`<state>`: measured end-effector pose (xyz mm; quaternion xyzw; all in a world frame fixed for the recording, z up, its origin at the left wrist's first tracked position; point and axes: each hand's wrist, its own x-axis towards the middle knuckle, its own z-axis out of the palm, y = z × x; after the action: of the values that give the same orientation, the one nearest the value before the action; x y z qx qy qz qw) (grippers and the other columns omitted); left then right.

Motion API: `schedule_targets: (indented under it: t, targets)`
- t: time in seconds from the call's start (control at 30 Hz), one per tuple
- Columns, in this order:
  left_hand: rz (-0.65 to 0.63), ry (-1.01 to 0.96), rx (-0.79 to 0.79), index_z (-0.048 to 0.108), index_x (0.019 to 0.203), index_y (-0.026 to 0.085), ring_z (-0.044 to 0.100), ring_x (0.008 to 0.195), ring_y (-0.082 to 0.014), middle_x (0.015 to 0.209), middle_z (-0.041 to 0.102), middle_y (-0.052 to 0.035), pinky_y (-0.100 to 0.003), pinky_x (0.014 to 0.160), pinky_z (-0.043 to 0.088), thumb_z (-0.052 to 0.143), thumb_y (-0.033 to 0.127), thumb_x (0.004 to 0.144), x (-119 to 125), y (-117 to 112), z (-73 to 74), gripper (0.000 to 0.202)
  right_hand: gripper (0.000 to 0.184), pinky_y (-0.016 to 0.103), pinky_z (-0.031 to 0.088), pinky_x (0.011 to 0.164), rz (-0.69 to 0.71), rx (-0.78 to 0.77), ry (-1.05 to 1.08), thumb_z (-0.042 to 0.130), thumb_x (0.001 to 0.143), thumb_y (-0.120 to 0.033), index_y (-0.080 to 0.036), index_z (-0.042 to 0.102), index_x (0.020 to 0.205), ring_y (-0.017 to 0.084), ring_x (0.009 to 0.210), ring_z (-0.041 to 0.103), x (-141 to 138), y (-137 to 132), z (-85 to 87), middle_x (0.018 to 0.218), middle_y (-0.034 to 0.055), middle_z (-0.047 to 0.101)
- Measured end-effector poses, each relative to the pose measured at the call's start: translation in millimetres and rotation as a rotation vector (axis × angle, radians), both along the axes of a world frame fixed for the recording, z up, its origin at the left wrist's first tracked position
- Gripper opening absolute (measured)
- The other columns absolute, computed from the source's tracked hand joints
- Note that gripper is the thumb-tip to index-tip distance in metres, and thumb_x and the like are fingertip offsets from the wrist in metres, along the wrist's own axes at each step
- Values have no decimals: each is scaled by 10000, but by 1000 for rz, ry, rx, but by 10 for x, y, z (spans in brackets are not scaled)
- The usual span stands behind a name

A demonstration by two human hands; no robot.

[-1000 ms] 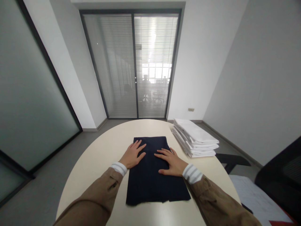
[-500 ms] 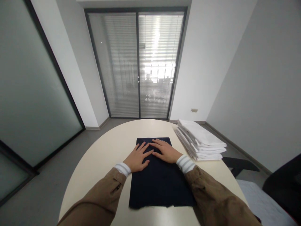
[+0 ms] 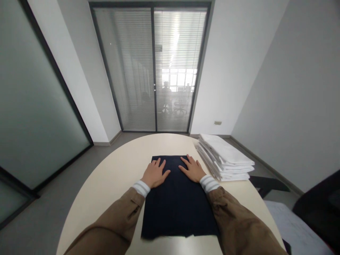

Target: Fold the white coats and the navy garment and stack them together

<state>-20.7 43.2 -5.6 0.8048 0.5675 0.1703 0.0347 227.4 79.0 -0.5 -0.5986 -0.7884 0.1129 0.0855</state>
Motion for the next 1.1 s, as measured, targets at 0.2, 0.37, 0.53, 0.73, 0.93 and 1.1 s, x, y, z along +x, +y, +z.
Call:
schedule_targets:
  t: [0.2,0.37,0.53,0.73,0.93,1.1]
  targets:
    - [230,-55,29,533,1422,260,363,1415,-407,1550,427,-133,-591,1125,273,411,567,964,-100,147,-87,564,757,596,149,1183,-42,56,16,339,924,-739,-300,364,1541,365,1518,163,25,-7,-82,1638,128,249]
    - [263,-161,-6,511,1418,192,359,1437,-366,1520,465,-156,-578,1172,232,473,453,967,-247,184,-125,522,708,575,160,1193,-52,58,68,407,937,-670,-261,408,1515,351,1509,206,39,-18,-62,1616,145,296]
    - [155,-608,-5,465,1410,155,528,1329,-255,1439,541,-156,-415,1153,385,546,235,915,-330,235,-96,508,599,568,231,1183,-41,124,266,549,895,-534,-225,504,1406,318,1425,378,114,52,-100,1491,140,472]
    - [172,-946,-76,342,1476,207,559,1306,-261,1530,434,-156,-393,1063,495,540,189,933,-348,259,-62,579,434,443,397,1120,1,174,774,607,810,-374,-204,598,1209,253,1269,530,203,186,-175,1348,122,558]
    - [238,-972,27,475,1371,189,580,1267,-293,1483,482,-178,-431,1023,514,645,227,877,-353,261,-121,524,540,406,560,908,-80,-45,1319,760,654,-311,-269,597,1168,246,1075,657,156,165,-139,1396,74,556]
    - [112,-886,37,482,1383,181,566,1256,-315,1436,513,-182,-475,1010,515,676,224,834,-369,255,-230,584,697,434,587,872,-203,-269,1532,844,592,-225,-283,536,1215,265,963,719,105,133,-87,1065,51,741]
